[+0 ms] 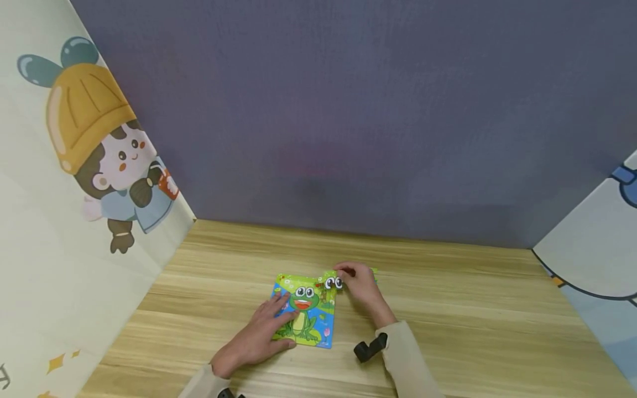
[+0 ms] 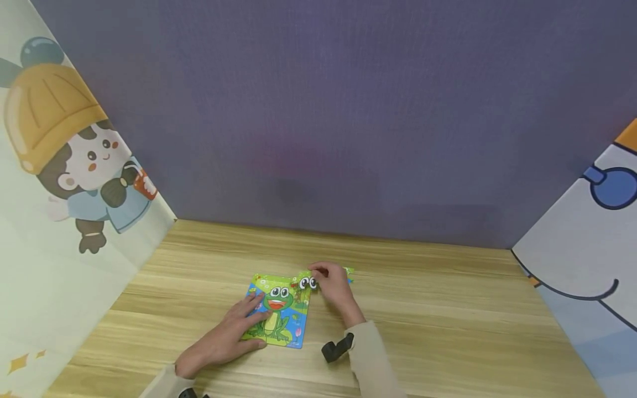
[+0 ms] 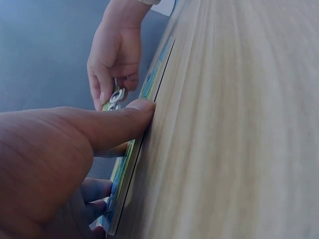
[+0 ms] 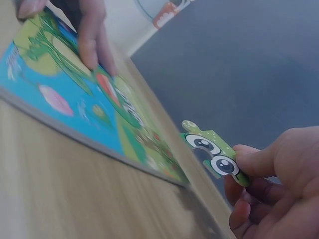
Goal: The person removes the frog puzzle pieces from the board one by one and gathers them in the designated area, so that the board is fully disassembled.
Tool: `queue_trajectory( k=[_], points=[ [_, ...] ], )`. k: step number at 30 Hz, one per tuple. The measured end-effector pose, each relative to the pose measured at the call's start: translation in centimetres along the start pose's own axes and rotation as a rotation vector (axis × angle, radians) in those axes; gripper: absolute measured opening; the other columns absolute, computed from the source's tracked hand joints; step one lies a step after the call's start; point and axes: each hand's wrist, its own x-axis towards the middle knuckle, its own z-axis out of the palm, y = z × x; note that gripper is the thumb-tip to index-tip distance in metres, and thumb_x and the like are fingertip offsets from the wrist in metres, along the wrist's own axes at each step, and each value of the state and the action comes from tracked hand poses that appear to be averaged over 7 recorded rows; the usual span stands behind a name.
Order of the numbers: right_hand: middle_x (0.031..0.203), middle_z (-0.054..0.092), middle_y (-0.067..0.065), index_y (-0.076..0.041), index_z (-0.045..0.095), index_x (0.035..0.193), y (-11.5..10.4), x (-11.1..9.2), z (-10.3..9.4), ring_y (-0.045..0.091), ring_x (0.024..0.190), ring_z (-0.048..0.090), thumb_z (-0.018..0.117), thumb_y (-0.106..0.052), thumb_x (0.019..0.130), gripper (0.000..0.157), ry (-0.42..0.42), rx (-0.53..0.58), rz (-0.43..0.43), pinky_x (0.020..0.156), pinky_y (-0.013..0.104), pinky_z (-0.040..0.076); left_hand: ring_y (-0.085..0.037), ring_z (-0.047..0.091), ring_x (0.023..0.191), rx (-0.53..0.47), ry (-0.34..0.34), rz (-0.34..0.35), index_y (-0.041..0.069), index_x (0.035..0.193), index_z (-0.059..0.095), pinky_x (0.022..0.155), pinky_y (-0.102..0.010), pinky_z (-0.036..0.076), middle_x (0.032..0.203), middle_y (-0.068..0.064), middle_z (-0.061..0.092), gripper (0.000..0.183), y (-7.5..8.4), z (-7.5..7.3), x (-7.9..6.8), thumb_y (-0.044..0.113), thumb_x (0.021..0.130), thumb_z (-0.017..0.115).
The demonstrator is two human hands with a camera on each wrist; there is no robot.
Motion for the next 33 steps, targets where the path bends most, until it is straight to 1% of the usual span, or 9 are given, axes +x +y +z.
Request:
queue_trajectory(
  k=[6, 9, 13, 16, 20, 23, 27, 33],
  points=[
    [0.111, 0.075, 0.015, -0.002, 0.075, 0.11, 1.2, 0.8, -2.5, 0.015, 0.093, 0.065, 0.062, -0.006, 0.097, 0.018, 0.013, -0.008, 0.02, 0.076, 0.022, 0.05, -0.05, 0.024, 0.15, -0.005, 0.009, -0.009, 0.01, 0.139, 0.058, 0.118, -0.07, 0.023, 0.162, -0.026, 0.029, 0.056, 0.5, 0.0, 0.5, 0.04, 0.093, 0.068],
    [0.115, 0.073, 0.016, -0.001, 0.074, 0.112, 1.8, 1.2, -3.8, 0.014, 0.09, 0.063, 0.062, -0.006, 0.097, 0.02, 0.011, -0.011, 0.034, 0.072, 0.02, 0.049, -0.05, 0.025, 0.15, -0.002, 0.018, -0.012, 0.01, 0.139, 0.058, 0.118, -0.07, 0.024, 0.162, -0.026, 0.029, 0.056, 0.7, 0.0, 0.8, 0.04, 0.093, 0.068],
    [0.118, 0.072, 0.018, 0.0, 0.074, 0.112, 2.7, 1.7, -5.4, 0.01, 0.088, 0.06, 0.061, -0.005, 0.097, 0.02, 0.019, -0.005, 0.054, 0.071, 0.019, 0.048, -0.05, 0.026, 0.15, 0.012, 0.038, -0.015, 0.01, 0.137, 0.059, 0.118, -0.07, 0.025, 0.161, -0.026, 0.031, 0.055, 0.9, 0.2, 1.1, 0.039, 0.092, 0.069],
    [0.118, 0.072, 0.02, 0.0, 0.074, 0.112, 3.4, 2.2, -6.6, 0.006, 0.089, 0.059, 0.062, -0.005, 0.097, 0.02, 0.029, -0.02, 0.058, 0.075, 0.017, 0.047, -0.05, 0.027, 0.149, 0.013, 0.051, -0.018, 0.009, 0.136, 0.06, 0.117, -0.07, 0.025, 0.16, -0.026, 0.032, 0.054, 1.0, 0.4, 1.4, 0.037, 0.091, 0.07],
    [0.118, 0.071, 0.021, 0.001, 0.073, 0.113, 4.3, 2.6, -8.1, 0.004, 0.088, 0.058, 0.061, -0.006, 0.098, 0.021, 0.036, -0.034, 0.079, 0.075, 0.016, 0.047, -0.049, 0.025, 0.15, -0.003, 0.044, -0.04, 0.01, 0.138, 0.059, 0.119, -0.069, 0.023, 0.161, -0.025, 0.031, 0.055, 1.1, 0.5, 1.7, 0.036, 0.091, 0.07],
    [0.119, 0.071, 0.022, 0.002, 0.072, 0.115, 5.0, 2.8, -9.3, 0.007, 0.09, 0.058, 0.06, -0.006, 0.099, 0.022, 0.037, -0.035, 0.095, 0.075, 0.016, 0.047, -0.048, 0.023, 0.151, -0.005, 0.034, -0.061, 0.01, 0.139, 0.058, 0.12, -0.068, 0.022, 0.162, -0.024, 0.029, 0.056, 1.2, 0.6, 2.0, 0.036, 0.091, 0.07],
    [0.121, 0.07, 0.023, 0.004, 0.071, 0.116, 5.9, 3.1, -10.8, 0.009, 0.094, 0.059, 0.059, -0.005, 0.099, 0.022, 0.038, -0.04, 0.1, 0.076, 0.016, 0.047, -0.048, 0.023, 0.152, -0.002, 0.033, -0.071, 0.01, 0.14, 0.057, 0.12, -0.068, 0.022, 0.163, -0.024, 0.029, 0.056, 1.3, 0.7, 2.5, 0.037, 0.092, 0.069],
    [0.122, 0.069, 0.024, 0.005, 0.07, 0.116, 7.3, 3.6, -12.7, 0.002, 0.091, 0.057, 0.059, -0.004, 0.098, 0.023, 0.032, -0.049, 0.102, 0.077, 0.014, 0.048, -0.048, 0.023, 0.151, 0.007, 0.038, -0.074, 0.011, 0.14, 0.057, 0.12, -0.067, 0.023, 0.163, -0.024, 0.029, 0.057, 1.5, 0.9, 3.2, 0.038, 0.092, 0.069]
  ],
)
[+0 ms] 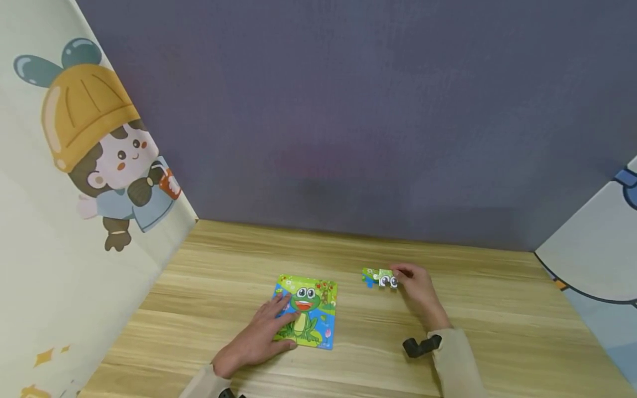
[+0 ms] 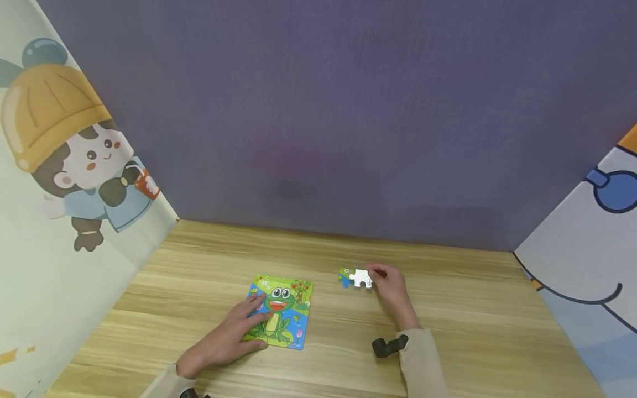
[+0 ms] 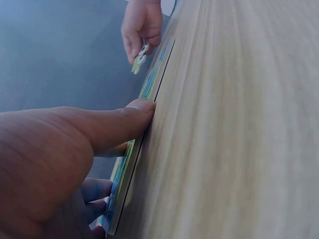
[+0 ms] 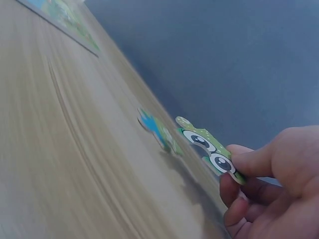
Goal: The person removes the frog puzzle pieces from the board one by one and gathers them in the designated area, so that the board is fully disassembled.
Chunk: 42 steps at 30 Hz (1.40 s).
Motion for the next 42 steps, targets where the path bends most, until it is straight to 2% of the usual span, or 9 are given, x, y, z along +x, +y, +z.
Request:
queue_trajectory(
  k=[6, 11, 15, 18, 22, 29, 34, 42],
  points=[
    [0.122, 0.069, 0.024, 0.004, 0.071, 0.115, 1.0, 0.1, -1.0, -0.001, 0.092, 0.056, 0.059, -0.004, 0.098, 0.023, 0.01, -0.06, -0.01, 0.079, 0.013, 0.047, -0.048, 0.022, 0.152, 0.0, 0.0, -0.003, 0.012, 0.14, 0.057, 0.12, -0.068, 0.023, 0.164, -0.023, 0.028, 0.056, 0.0, -0.1, 0.0, 0.039, 0.092, 0.068],
    [0.121, 0.07, 0.024, 0.004, 0.072, 0.114, 1.4, 0.5, -1.4, 0.015, 0.1, 0.063, 0.058, -0.004, 0.098, 0.022, 0.016, -0.139, -0.027, 0.08, 0.015, 0.047, -0.047, 0.021, 0.153, -0.006, -0.007, -0.014, 0.013, 0.141, 0.056, 0.121, -0.068, 0.022, 0.164, -0.022, 0.026, 0.056, 0.0, -0.2, 0.0, 0.039, 0.092, 0.068],
    [0.117, 0.071, 0.025, 0.004, 0.072, 0.112, 1.4, 0.7, -1.4, 0.031, 0.106, 0.066, 0.057, -0.004, 0.098, 0.022, 0.022, -0.216, -0.064, 0.084, 0.026, 0.051, -0.047, 0.021, 0.153, -0.01, -0.004, -0.014, 0.012, 0.14, 0.057, 0.121, -0.068, 0.021, 0.164, -0.022, 0.026, 0.056, 0.0, -0.3, 0.0, 0.039, 0.092, 0.068],
    [0.115, 0.072, 0.026, 0.005, 0.073, 0.11, 1.4, 0.9, -1.4, 0.037, 0.107, 0.066, 0.055, -0.004, 0.098, 0.023, 0.03, -0.252, -0.085, 0.088, 0.039, 0.054, -0.047, 0.022, 0.152, -0.01, -0.002, -0.013, 0.012, 0.14, 0.057, 0.121, -0.067, 0.021, 0.164, -0.022, 0.027, 0.056, 0.1, -0.3, 0.0, 0.038, 0.092, 0.068],
    [0.114, 0.071, 0.027, 0.006, 0.073, 0.109, 1.4, 0.9, -1.1, 0.038, 0.108, 0.067, 0.054, -0.003, 0.098, 0.023, 0.043, -0.265, -0.094, 0.092, 0.047, 0.053, -0.047, 0.022, 0.152, -0.008, 0.001, -0.013, 0.012, 0.139, 0.058, 0.121, -0.067, 0.022, 0.164, -0.022, 0.028, 0.055, 0.1, -0.3, 0.0, 0.038, 0.092, 0.069],
    [0.108, 0.073, 0.024, 0.005, 0.073, 0.107, 1.6, 1.0, -0.8, 0.033, 0.099, 0.068, 0.054, -0.002, 0.097, 0.022, 0.075, -0.319, -0.118, 0.082, 0.039, 0.054, -0.048, 0.023, 0.152, -0.001, 0.008, 0.019, 0.01, 0.14, 0.057, 0.119, -0.069, 0.023, 0.163, -0.025, 0.028, 0.056, 0.2, -0.3, 0.0, 0.036, 0.092, 0.069],
    [0.106, 0.073, 0.023, 0.004, 0.073, 0.108, 1.6, 0.9, -0.8, 0.031, 0.092, 0.067, 0.055, -0.002, 0.097, 0.022, 0.069, -0.335, -0.124, 0.075, 0.035, 0.053, -0.049, 0.023, 0.151, 0.0, 0.013, 0.033, 0.009, 0.141, 0.056, 0.117, -0.07, 0.024, 0.162, -0.027, 0.028, 0.057, 0.2, -0.3, 0.1, 0.035, 0.092, 0.07],
    [0.106, 0.072, 0.025, 0.005, 0.072, 0.105, 1.8, 0.8, -1.0, 0.036, 0.098, 0.068, 0.056, -0.002, 0.096, 0.02, 0.087, -0.364, -0.126, 0.084, 0.049, 0.054, -0.046, 0.023, 0.152, 0.006, 0.0, -0.009, 0.013, 0.14, 0.057, 0.121, -0.066, 0.023, 0.164, -0.022, 0.027, 0.056, 0.3, -0.1, 0.0, 0.039, 0.092, 0.068]
  ],
)
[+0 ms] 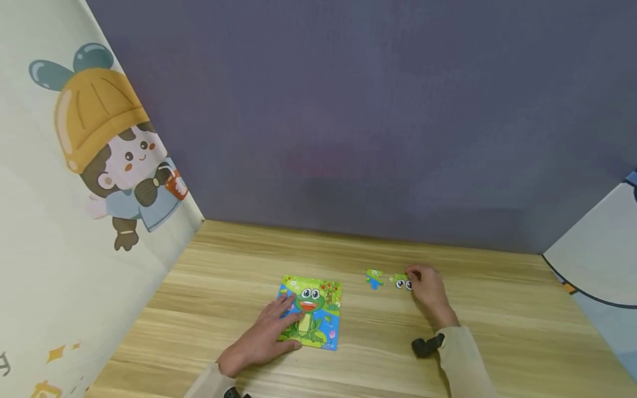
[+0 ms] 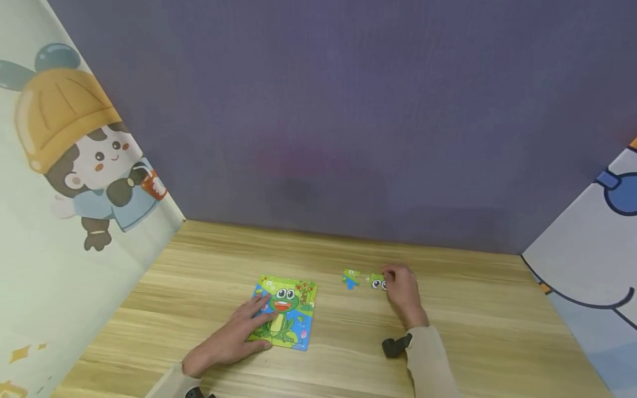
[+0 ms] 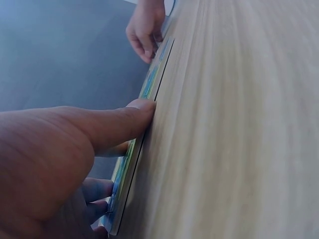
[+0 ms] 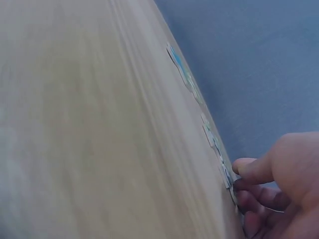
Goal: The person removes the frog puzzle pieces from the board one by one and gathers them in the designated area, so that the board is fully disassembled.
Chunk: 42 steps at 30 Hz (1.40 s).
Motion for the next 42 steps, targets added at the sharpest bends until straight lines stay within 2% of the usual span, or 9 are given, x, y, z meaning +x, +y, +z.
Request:
queue_trajectory(
  k=[7, 12, 16, 22, 25, 32, 38, 42],
  points=[
    [0.108, 0.071, 0.024, 0.004, 0.072, 0.11, -1.0, -0.9, -0.3, 0.036, 0.099, 0.067, 0.056, -0.006, 0.098, 0.022, -0.009, -0.011, -0.002, 0.086, 0.051, 0.055, -0.048, 0.022, 0.152, -0.026, -0.015, 0.017, 0.01, 0.141, 0.055, 0.12, -0.068, 0.022, 0.163, -0.025, 0.027, 0.059, 0.0, -0.3, -0.4, 0.037, 0.091, 0.07],
    [0.1, 0.073, 0.023, 0.006, 0.073, 0.108, -3.2, -1.5, 0.0, 0.034, 0.09, 0.069, 0.061, -0.003, 0.095, 0.02, 0.032, -0.004, -0.09, 0.077, 0.046, 0.057, -0.048, 0.019, 0.153, -0.034, -0.038, 0.014, 0.011, 0.144, 0.052, 0.12, -0.068, 0.021, 0.164, -0.026, 0.024, 0.061, 0.0, -0.6, -0.6, 0.034, 0.091, 0.071],
    [0.094, 0.075, 0.019, 0.006, 0.074, 0.105, -5.5, -2.0, 0.9, 0.03, 0.082, 0.07, 0.066, -0.001, 0.091, 0.017, 0.044, 0.024, -0.162, 0.069, 0.038, 0.058, -0.05, 0.014, 0.154, -0.023, -0.03, 0.02, 0.013, 0.146, 0.051, 0.12, -0.07, 0.019, 0.164, -0.027, 0.022, 0.063, 0.1, -0.6, -0.7, 0.032, 0.09, 0.072],
    [0.092, 0.076, 0.012, 0.001, 0.075, 0.104, -8.8, -2.8, 3.5, 0.021, 0.08, 0.068, 0.069, -0.003, 0.091, 0.015, -0.025, 0.083, -0.205, 0.068, 0.03, 0.056, -0.053, 0.016, 0.152, 0.032, -0.028, 0.058, 0.013, 0.147, 0.049, 0.121, -0.069, 0.019, 0.163, -0.027, 0.025, 0.067, 0.7, -0.4, -0.3, 0.035, 0.088, 0.073],
    [0.092, 0.075, 0.009, -0.002, 0.076, 0.102, -10.6, -3.3, 5.1, 0.018, 0.08, 0.067, 0.07, -0.004, 0.091, 0.013, -0.056, 0.109, -0.202, 0.07, 0.029, 0.055, -0.051, 0.018, 0.152, 0.059, -0.044, 0.056, 0.013, 0.146, 0.049, 0.121, -0.068, 0.019, 0.163, -0.025, 0.026, 0.067, 1.1, -0.2, 0.1, 0.038, 0.088, 0.072],
    [0.096, 0.074, 0.007, -0.004, 0.076, 0.103, -14.5, -4.6, 7.8, 0.017, 0.083, 0.068, 0.068, -0.006, 0.092, 0.013, -0.119, 0.145, -0.272, 0.072, 0.029, 0.056, -0.05, 0.019, 0.152, 0.053, -0.095, 0.045, 0.016, 0.145, 0.05, 0.12, -0.069, 0.023, 0.164, -0.023, 0.025, 0.065, 1.9, -0.3, 0.4, 0.04, 0.089, 0.071],
    [0.093, 0.069, 0.003, -0.007, 0.075, 0.103, -16.2, -5.6, 9.0, 0.011, 0.082, 0.061, 0.066, -0.007, 0.094, 0.012, -0.221, 0.155, -0.306, 0.071, 0.023, 0.052, -0.048, 0.023, 0.152, 0.054, -0.124, 0.046, 0.014, 0.146, 0.049, 0.12, -0.067, 0.026, 0.164, -0.023, 0.025, 0.066, 1.9, -0.5, 0.0, 0.04, 0.09, 0.071],
    [0.099, 0.067, 0.002, -0.008, 0.075, 0.103, -16.4, -6.2, 9.4, 0.013, 0.089, 0.061, 0.067, -0.01, 0.094, 0.013, -0.306, 0.119, -0.321, 0.078, 0.028, 0.053, -0.047, 0.022, 0.152, 0.055, -0.137, 0.048, 0.014, 0.147, 0.049, 0.12, -0.066, 0.026, 0.165, -0.022, 0.024, 0.067, 1.7, -0.7, -0.4, 0.041, 0.09, 0.071]
  ],
)
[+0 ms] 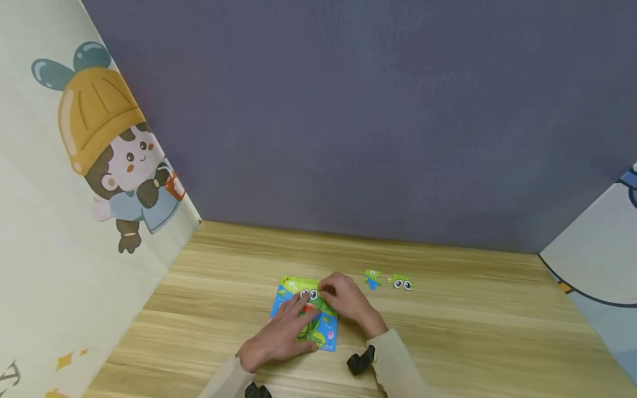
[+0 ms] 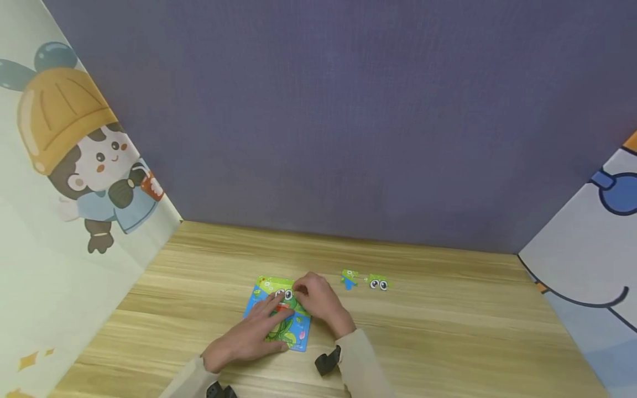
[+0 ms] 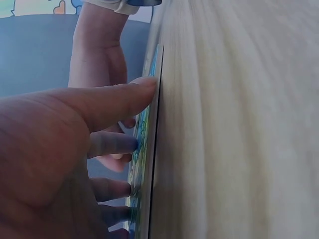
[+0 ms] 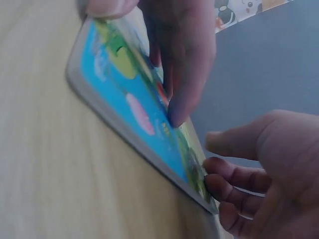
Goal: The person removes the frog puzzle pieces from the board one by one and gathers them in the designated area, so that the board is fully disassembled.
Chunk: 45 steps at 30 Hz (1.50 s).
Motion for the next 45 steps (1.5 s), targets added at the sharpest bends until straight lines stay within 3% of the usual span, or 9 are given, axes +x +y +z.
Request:
queue_trajectory(
  k=[6, 15, 30, 45],
  points=[
    [0.109, 0.061, 0.004, -0.011, 0.074, 0.113, 0.2, -0.3, 0.2, 0.018, 0.1, 0.058, 0.071, -0.015, 0.093, 0.021, -0.105, -0.046, -0.027, 0.088, 0.038, 0.052, -0.045, 0.021, 0.153, 0.026, -0.012, -0.007, 0.016, 0.148, 0.049, 0.121, -0.064, 0.026, 0.166, -0.02, 0.023, 0.067, -0.1, 0.0, 0.0, 0.044, 0.091, 0.07],
    [0.112, 0.059, 0.006, -0.013, 0.073, 0.108, -0.1, -0.4, 0.4, 0.019, 0.103, 0.049, 0.072, -0.013, 0.091, 0.017, -0.104, -0.081, -0.039, 0.089, 0.039, 0.046, -0.045, 0.023, 0.153, 0.065, -0.006, 0.01, 0.016, 0.148, 0.05, 0.121, -0.064, 0.027, 0.165, -0.022, 0.025, 0.066, 0.0, 0.0, -0.1, 0.045, 0.091, 0.069],
    [0.122, 0.051, 0.009, -0.016, 0.067, 0.104, 2.6, 1.9, -1.8, 0.021, 0.1, 0.036, 0.069, -0.014, 0.093, 0.012, -0.166, -0.102, -0.091, 0.086, 0.036, 0.033, -0.045, 0.025, 0.152, 0.09, 0.044, -0.062, 0.017, 0.146, 0.052, 0.12, -0.063, 0.03, 0.164, -0.021, 0.027, 0.065, 1.4, 0.3, 3.4, 0.045, 0.09, 0.069],
    [0.125, 0.055, 0.009, -0.016, 0.069, 0.109, 3.1, 2.0, -4.3, 0.025, 0.109, 0.043, 0.071, -0.015, 0.092, 0.017, -0.176, -0.067, -0.069, 0.089, 0.044, 0.035, -0.044, 0.025, 0.152, 0.067, 0.055, -0.067, 0.017, 0.146, 0.052, 0.121, -0.062, 0.029, 0.165, -0.021, 0.027, 0.065, 2.5, 0.2, 4.8, 0.046, 0.091, 0.068]
  ],
)
